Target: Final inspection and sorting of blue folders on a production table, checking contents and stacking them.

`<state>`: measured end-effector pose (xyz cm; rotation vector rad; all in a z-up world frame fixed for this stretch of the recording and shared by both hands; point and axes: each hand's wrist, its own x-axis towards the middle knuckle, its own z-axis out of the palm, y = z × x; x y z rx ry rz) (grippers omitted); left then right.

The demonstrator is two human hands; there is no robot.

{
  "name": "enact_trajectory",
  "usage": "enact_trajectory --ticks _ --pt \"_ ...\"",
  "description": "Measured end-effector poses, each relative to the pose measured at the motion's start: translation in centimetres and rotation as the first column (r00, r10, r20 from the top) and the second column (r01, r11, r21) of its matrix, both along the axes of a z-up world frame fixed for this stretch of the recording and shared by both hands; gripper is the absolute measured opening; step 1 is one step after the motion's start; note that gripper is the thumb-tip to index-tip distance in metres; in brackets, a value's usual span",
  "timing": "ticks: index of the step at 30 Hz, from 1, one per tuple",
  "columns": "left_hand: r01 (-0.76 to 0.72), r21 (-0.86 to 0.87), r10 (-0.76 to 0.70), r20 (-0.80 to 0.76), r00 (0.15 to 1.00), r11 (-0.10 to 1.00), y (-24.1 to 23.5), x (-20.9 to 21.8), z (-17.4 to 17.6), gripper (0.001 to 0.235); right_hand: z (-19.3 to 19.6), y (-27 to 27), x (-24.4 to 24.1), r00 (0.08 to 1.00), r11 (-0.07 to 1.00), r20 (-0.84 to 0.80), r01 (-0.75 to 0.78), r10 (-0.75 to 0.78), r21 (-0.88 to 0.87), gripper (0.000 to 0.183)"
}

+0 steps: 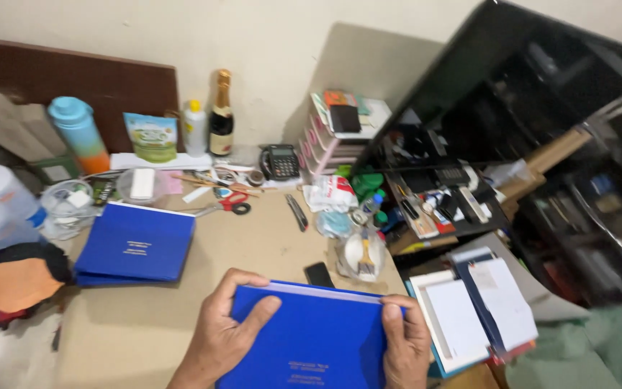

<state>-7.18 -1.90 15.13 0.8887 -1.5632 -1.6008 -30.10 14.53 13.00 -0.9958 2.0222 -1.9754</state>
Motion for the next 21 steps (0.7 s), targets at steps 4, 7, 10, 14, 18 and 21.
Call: enact_trajectory --ticks 4,7,10,14,18,21 --pt "-0.091 -0.059 0.089 -0.037 0.995 0.994 0.5 0.3 -2.5 0.019 0.4 1.2 0.6 0.978 0.992 0.199 -0.082 0.062 0.096 0.036" --pt "-0.089 -0.006 0.088 -0.037 0.995 0.996 0.3 1.0 -4.1 0.019 3.2 2.1 2.6 0.912 0.978 0.380 -0.195 0.152 0.077 0.081" --pt "-0.034 0.096 0.043 -0.094 0.995 0.995 0.2 1.7 -6.1 0.022 2.0 3.1 2.6 0.900 0.963 0.351 -0.269 0.260 -0.022 0.071" --pt "-0.025 -0.100 0.013 -0.119 0.993 0.995 0.2 1.8 -7.2 0.024 3.9 2.2 4.0 0.962 0.968 0.110 -0.249 0.249 -0.013 0.056" --pt "-0.025 -0.198 -0.018 -0.214 0.977 0.980 1.0 1.5 -5.8 0.015 2.9 2.1 2.8 0.950 0.962 -0.185 -0.266 0.252 -0.057 0.022" --pt "0.002 -0.272 -0.060 -0.203 0.977 0.962 0.9 1.2 -3.5 0.012 1.8 4.1 -0.8 0.947 0.943 -0.073 -0.299 0.311 0.147 0.023"
